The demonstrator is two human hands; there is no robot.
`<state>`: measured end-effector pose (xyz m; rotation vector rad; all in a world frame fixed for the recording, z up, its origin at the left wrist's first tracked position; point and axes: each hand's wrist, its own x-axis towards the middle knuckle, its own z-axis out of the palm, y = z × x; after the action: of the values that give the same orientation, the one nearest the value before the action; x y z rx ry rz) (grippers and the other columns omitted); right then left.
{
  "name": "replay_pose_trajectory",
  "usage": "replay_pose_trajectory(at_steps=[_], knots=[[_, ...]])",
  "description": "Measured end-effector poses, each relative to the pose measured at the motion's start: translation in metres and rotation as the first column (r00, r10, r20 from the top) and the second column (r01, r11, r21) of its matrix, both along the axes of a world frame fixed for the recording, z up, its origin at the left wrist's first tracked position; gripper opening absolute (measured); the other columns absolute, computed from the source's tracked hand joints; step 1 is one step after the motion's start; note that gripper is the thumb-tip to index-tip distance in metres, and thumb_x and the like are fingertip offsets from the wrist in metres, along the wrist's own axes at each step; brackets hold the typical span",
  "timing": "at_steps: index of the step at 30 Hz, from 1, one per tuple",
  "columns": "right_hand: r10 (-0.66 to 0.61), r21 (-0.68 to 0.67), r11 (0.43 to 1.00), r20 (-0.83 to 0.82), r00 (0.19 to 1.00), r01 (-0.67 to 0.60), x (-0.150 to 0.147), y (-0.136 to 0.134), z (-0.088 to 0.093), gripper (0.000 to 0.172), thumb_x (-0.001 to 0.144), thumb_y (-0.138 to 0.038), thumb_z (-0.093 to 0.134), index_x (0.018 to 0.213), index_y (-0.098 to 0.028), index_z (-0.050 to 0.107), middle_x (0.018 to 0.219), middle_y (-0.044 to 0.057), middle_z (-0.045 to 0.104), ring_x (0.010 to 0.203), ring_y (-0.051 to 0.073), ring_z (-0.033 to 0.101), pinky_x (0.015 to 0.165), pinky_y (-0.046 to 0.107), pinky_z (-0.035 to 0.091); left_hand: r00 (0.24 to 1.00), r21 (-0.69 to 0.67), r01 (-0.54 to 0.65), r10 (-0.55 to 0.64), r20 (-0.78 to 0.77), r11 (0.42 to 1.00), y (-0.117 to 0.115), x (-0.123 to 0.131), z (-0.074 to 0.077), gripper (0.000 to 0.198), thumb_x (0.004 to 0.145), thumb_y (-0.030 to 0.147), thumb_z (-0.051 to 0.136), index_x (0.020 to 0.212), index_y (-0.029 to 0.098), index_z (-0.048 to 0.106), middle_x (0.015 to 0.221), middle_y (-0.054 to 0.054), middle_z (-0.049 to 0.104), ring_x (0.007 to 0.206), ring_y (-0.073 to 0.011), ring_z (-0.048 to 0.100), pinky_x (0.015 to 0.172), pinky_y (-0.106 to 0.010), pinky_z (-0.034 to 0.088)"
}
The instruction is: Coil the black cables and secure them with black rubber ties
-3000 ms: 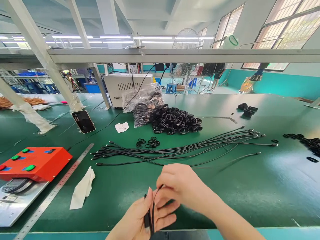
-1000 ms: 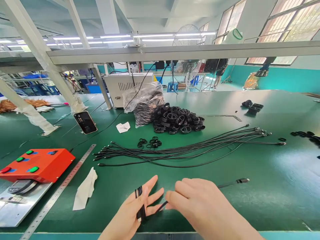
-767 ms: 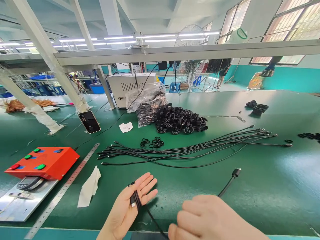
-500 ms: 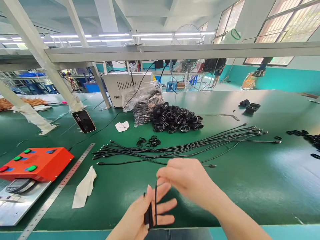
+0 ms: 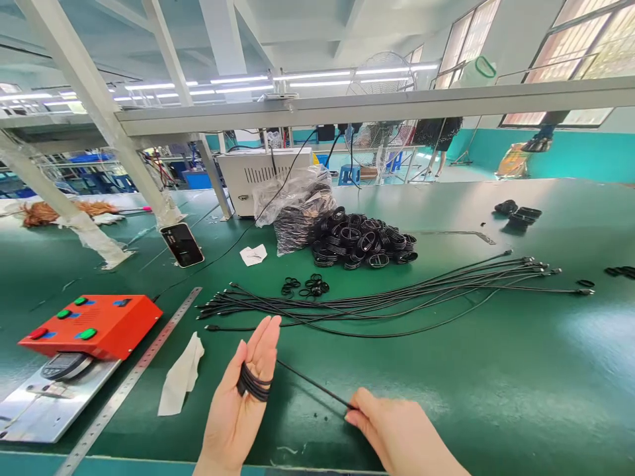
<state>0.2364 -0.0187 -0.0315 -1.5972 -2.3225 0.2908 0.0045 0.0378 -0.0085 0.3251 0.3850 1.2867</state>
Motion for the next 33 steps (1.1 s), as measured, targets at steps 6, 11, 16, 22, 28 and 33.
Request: replay_pose_trajectory(at_steps=[6, 11, 16, 22, 28, 33], knots=[[0.197, 0.189, 0.957, 0.134, 0.971, -0.221, -0.013, -0.012, 0.016, 0.021, 0.089, -0.019, 0.052, 0.069, -0.021, 0.045, 0.053, -0.002, 0.059, 0.046, 0.015, 0.055, 0.044, 0.028, 0.016, 0.777, 0.202, -0.012, 0.137, -0.615, 0.979, -0.002, 0.032, -0.005, 0.044, 0.096, 0.040, 0.044, 0.139, 0.033, 0.046, 0.155, 0.002, 0.034, 0.140, -0.0233, 0.035, 0.116, -0.035, 0.028], [0.244, 0.143, 0.959, 0.013, 0.970, -0.243, -0.011, 0.030, 0.077, 0.015, 0.092, -0.018, 0.048, 0.077, -0.019, 0.051, 0.071, 0.001, 0.064, 0.059, 0.014, 0.056, 0.051, 0.025, 0.025, 0.566, 0.194, 0.403, -0.077, -0.821, 0.895, 0.005, 0.038, 0.006, 0.045, 0.090, 0.046, 0.053, 0.127, 0.024, 0.061, 0.118, -0.010, 0.071, 0.104, -0.0223, 0.067, 0.087, -0.029, 0.052], [0.105, -0.005, 0.993, -0.421, 0.901, -0.118, -0.006, 0.093, 0.060, 0.021, 0.098, -0.028, 0.039, 0.081, -0.020, 0.050, 0.066, -0.003, 0.058, 0.061, 0.011, 0.053, 0.057, 0.022, 0.034, 0.640, 0.047, 0.516, -0.349, -0.684, 0.855, 0.044, 0.034, 0.024, 0.053, 0.092, 0.054, 0.043, 0.077, 0.012, 0.073, 0.037, 0.005, 0.051, 0.025, -0.0031, 0.037, 0.034, -0.016, 0.031], [-0.190, -0.285, 0.922, -0.922, 0.336, -0.261, -0.047, 0.101, -0.009, 0.036, 0.094, -0.053, 0.033, 0.083, -0.020, 0.043, 0.057, -0.006, 0.051, 0.042, 0.009, 0.048, 0.042, 0.019, 0.036, 0.674, -0.032, 0.629, -0.565, -0.476, 0.777, 0.071, 0.043, 0.007, 0.043, 0.091, 0.035, 0.057, 0.060, 0.009, 0.072, 0.034, 0.002, 0.052, 0.031, -0.0055, 0.050, 0.039, -0.014, 0.042], [-0.261, -0.364, 0.860, -0.917, 0.303, -0.359, -0.046, 0.091, -0.006, 0.041, 0.093, -0.043, 0.030, 0.074, -0.015, 0.054, 0.060, 0.001, 0.058, 0.047, 0.011, 0.057, 0.049, 0.023, 0.043, 0.751, -0.094, 0.545, -0.535, -0.386, 0.833, 0.063, 0.047, 0.000, 0.027, 0.092, 0.019, 0.055, 0.116, 0.020, 0.068, 0.115, -0.009, 0.073, 0.088, -0.0123, 0.073, 0.073, -0.016, 0.057], [-0.282, -0.448, 0.707, -0.888, 0.363, -0.547, -0.033, 0.092, -0.002, 0.030, 0.091, -0.038, 0.040, 0.084, -0.014, 0.055, 0.058, 0.000, 0.060, 0.054, 0.012, 0.060, 0.060, 0.027, 0.047, 0.741, -0.073, 0.593, -0.579, -0.341, 0.802, 0.061, 0.044, 0.004, 0.028, 0.092, 0.016, 0.054, 0.116, 0.020, 0.068, 0.133, -0.009, 0.062, 0.113, -0.0168, 0.064, 0.088, -0.017, 0.054]])
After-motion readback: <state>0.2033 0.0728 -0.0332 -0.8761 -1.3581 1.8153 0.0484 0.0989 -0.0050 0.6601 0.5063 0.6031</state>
